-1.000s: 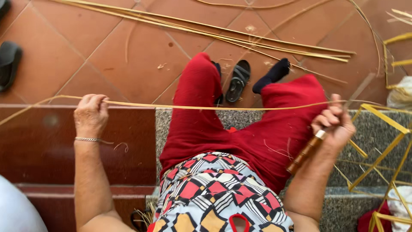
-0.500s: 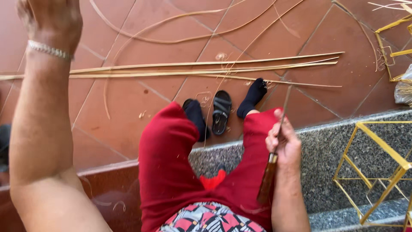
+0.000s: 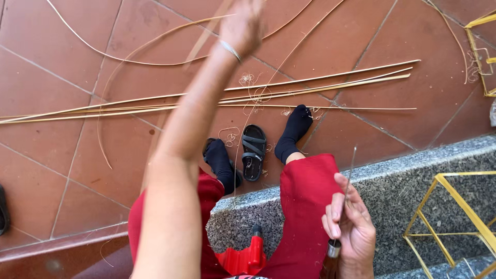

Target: The person sits on the floor and uses a large knife to shave thin strips from bamboo rods. They hold the rod in one hand and draw the knife along its length to peel off fine layers, repeating the motion on multiple rods.

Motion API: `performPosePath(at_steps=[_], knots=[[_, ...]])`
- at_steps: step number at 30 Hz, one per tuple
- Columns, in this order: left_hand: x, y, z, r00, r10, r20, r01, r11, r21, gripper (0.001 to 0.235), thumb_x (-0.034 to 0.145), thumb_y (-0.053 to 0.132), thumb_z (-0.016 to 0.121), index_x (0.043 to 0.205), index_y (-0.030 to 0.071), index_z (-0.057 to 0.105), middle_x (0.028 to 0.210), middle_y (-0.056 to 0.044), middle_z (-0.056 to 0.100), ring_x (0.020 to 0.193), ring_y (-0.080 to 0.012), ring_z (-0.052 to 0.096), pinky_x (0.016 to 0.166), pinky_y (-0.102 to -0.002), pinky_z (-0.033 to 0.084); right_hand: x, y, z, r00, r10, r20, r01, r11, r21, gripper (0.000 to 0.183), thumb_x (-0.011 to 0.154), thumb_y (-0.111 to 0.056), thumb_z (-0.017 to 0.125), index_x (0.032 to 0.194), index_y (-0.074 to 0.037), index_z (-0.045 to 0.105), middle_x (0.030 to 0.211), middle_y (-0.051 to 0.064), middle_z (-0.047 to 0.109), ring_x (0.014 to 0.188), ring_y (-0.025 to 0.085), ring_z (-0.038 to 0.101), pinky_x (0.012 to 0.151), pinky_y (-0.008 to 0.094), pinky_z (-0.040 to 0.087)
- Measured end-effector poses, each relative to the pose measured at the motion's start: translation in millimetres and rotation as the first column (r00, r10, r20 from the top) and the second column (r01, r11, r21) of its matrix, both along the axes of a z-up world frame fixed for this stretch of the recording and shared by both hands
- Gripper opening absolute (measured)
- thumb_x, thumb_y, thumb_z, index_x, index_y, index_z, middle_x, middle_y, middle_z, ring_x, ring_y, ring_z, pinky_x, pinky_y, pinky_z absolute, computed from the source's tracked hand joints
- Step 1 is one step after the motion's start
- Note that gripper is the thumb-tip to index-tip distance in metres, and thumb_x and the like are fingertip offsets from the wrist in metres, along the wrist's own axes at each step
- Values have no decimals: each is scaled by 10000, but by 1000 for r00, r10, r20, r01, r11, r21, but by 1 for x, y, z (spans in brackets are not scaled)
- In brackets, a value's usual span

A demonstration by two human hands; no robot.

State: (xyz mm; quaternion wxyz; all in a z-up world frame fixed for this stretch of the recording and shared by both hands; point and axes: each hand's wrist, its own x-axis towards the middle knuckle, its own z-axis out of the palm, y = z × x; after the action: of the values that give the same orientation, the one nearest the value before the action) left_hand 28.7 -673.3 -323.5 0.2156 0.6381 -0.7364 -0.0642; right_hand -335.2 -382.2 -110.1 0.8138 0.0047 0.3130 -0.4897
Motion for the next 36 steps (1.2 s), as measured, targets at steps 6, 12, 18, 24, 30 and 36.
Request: performPosePath(at_steps=[6,12,18,24,30,36], knots=[[-48,142,-110,989,76,129,-150,525,838,206,872,135,680,1051,58,746,1129,-204,721,1080,-361,697,904,-450,574,-2,3,-2,1000,-3,-1,3,999,32,496,1083,-55,530,1539,92,402,801,158,581,560,193,544,471,302,439],[-53,212,-153,947,272,171,-264,358,896,351,901,306,737,1171,89,683,1239,-187,665,1138,-365,660,905,-473,558,-6,6,-7,1000,17,10,-17,999,33,509,1082,-55,539,1546,90,386,820,170,579,576,214,553,494,314,451],[-76,226,-156,923,330,200,-327,393,859,392,905,340,743,1221,129,647,1293,-135,608,1231,-345,583,973,-518,500,1,4,-8,999,38,35,-39,999,31,522,1076,-58,545,1549,83,374,831,186,583,587,225,561,496,324,467],[-82,226,-150,886,447,119,-304,369,878,429,870,248,749,1245,103,598,1310,-153,582,1237,-364,550,983,-520,487,8,2,-6,998,57,16,-58,998,34,518,1071,-65,544,1540,78,379,819,176,578,583,221,567,495,319,480],[-94,228,-144,938,326,115,-295,582,758,249,847,181,700,1092,152,670,1218,-66,610,1226,-289,532,959,-522,452,19,1,-2,996,60,-59,-56,996,64,490,1057,-72,539,1503,81,407,774,155,578,535,201,559,462,298,476],[-104,218,-135,927,358,-114,-259,829,496,199,885,106,671,1052,212,691,1099,8,668,1097,-233,612,880,-422,481,21,0,3,995,38,-97,-30,997,78,466,1059,-68,545,1487,90,447,765,144,587,537,175,561,455,287,482]])
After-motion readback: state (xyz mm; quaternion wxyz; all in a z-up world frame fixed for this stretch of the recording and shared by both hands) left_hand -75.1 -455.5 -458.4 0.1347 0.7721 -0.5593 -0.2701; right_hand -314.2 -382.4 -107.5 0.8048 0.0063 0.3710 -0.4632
